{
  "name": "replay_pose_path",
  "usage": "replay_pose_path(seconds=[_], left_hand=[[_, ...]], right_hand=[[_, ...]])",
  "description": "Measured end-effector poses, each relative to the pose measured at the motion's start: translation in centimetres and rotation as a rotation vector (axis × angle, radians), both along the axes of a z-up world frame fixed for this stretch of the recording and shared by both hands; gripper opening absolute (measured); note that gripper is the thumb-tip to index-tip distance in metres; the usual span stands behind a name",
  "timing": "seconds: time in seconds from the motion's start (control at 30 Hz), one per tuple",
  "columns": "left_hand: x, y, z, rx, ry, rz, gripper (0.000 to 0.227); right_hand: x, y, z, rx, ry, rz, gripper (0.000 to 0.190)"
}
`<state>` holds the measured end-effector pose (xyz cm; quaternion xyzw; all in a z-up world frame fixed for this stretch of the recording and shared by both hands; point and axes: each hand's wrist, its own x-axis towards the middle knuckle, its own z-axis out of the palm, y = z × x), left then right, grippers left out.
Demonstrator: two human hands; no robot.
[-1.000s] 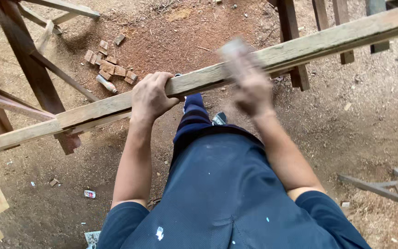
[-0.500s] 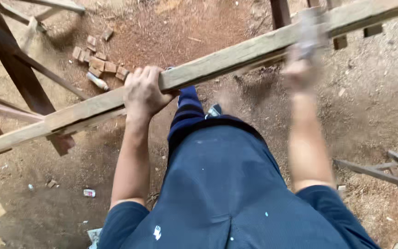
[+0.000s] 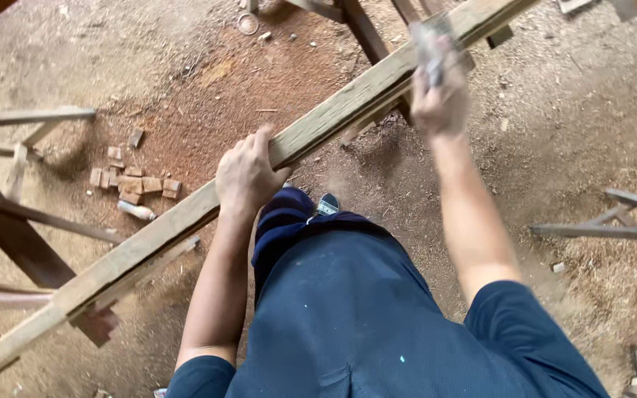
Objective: The person sands a long wooden plank resting on a sawhorse using a sanding block. They move the block back and forth along the length of the plank, applying pressure to smooth the surface. The person occasionally flips the plank to sand the opposite side.
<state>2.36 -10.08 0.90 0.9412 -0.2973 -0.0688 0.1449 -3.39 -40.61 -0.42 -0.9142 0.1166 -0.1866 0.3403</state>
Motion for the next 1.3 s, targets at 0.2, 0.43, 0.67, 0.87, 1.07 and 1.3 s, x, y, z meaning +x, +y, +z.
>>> replay_pose_path(seconds=[0.2,0.43,0.67,0.87,1.07,1.3], left_hand=[[1.1,-1.5,1.2,0.249,0.229,0.021,0.071],[1.7,-1.6,1.3,0.213,0.190,-0.040,0.070],[2.7,-3.6,-0.4,-0.157,0.092,-0.172,0.078],[2.1,-6.0,0.2,0.000,0.261,-0.002,0.065],[2.7,-8.1,0.7,0.267,0.281,0.107,0.067],[1.3,-8.0,0.3,0.210,0.024,0.071,0.066]], right_hand=[[-2.8,6.0,-2.2,-0.334,-0.136,0.357,0.036],[1.9,-5.3,-0.5,-0.028,-0.081,-0.126,0.027],[0.2,4.6,-3.6,-0.332,-0.160,0.416,0.023],[1.7,-7.1,-2.9,0.026,-0.223,0.026,0.027],[0.8,1.2,-1.6,0.100,0.016,0.407,0.026],[2.7,-12.6,-4.1,0.082,0.026,-0.155,0.032]])
